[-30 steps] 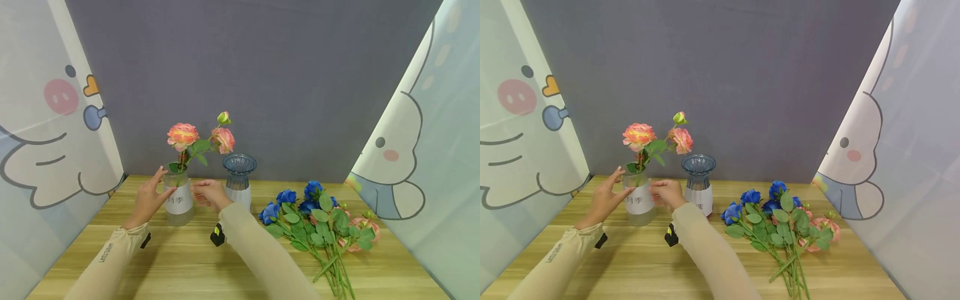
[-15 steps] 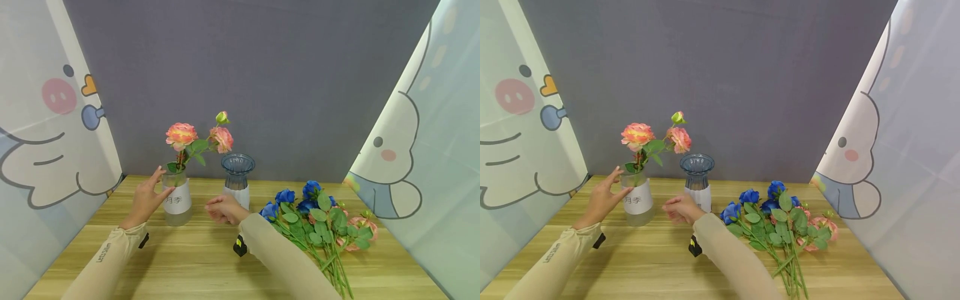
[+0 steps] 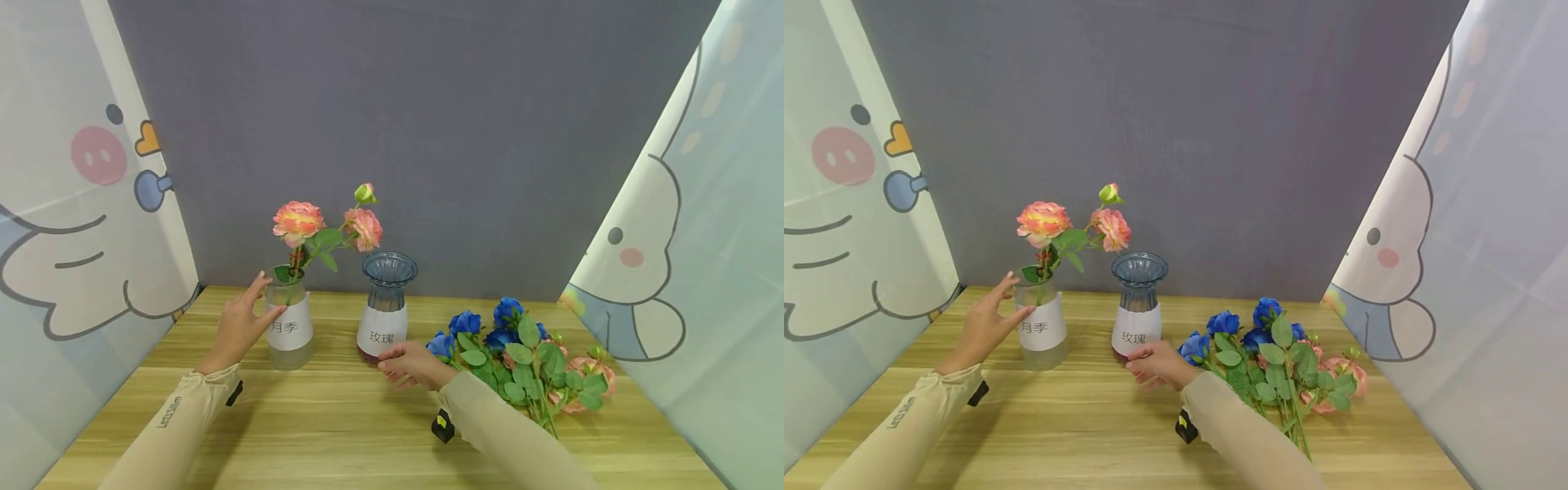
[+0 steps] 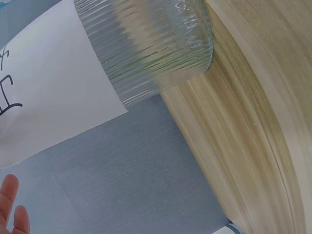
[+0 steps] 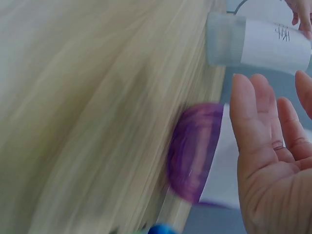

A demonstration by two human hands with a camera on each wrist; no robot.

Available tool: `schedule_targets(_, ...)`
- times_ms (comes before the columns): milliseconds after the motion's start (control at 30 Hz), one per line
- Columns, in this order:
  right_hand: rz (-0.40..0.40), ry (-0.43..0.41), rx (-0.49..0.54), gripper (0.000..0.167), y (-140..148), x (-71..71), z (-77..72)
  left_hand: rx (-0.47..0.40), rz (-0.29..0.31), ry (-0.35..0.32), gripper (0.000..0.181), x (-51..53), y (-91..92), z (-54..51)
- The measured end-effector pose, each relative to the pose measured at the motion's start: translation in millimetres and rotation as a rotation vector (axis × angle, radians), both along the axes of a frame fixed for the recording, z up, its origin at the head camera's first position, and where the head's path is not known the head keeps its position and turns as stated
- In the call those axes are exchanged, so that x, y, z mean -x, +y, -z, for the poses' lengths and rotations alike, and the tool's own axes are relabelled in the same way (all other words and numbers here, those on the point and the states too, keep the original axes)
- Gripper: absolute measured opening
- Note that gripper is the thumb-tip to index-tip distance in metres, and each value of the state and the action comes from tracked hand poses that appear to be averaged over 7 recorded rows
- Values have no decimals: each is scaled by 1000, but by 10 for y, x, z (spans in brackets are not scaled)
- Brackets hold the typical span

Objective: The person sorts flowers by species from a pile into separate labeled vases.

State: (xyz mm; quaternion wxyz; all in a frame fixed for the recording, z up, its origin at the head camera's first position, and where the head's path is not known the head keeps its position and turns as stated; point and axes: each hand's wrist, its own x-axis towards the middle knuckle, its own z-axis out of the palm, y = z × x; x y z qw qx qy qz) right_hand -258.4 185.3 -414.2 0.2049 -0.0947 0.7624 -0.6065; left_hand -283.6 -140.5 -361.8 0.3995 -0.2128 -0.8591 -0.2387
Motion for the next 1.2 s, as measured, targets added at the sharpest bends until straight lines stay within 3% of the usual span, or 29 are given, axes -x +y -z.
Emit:
schedule_targets(200,26,27,-30,35,418,-107,56,3,7,6,61,14,-17,4)
schedule_targets(400,24,33,15,43,905,-219,117,-2,13,8,61,20,-15,5)
schedule_targets(667,68,43,34,52,1421,-357,168,20,-18,28,60,-18,19,-37)
schedule_targets(800,112,24,12,54,1691,-415,147,-22,-58,119,57,-32,63,-29)
schedule_targets(933,197,16,-23,53,1979,-461,98,-113,-94,320,40,-13,147,31)
schedule_targets(1000,243,22,-34,51,2107,-486,78,-128,-63,434,34,-5,212,56)
schedule_targets(1067,289,24,-32,50,2215,-509,64,-112,17,531,32,4,292,78)
schedule_targets(1133,325,46,-54,50,2302,-537,59,-53,133,568,31,7,378,94)
schedule_targets(1200,357,61,-73,49,2372,-556,56,24,237,548,34,11,470,108)
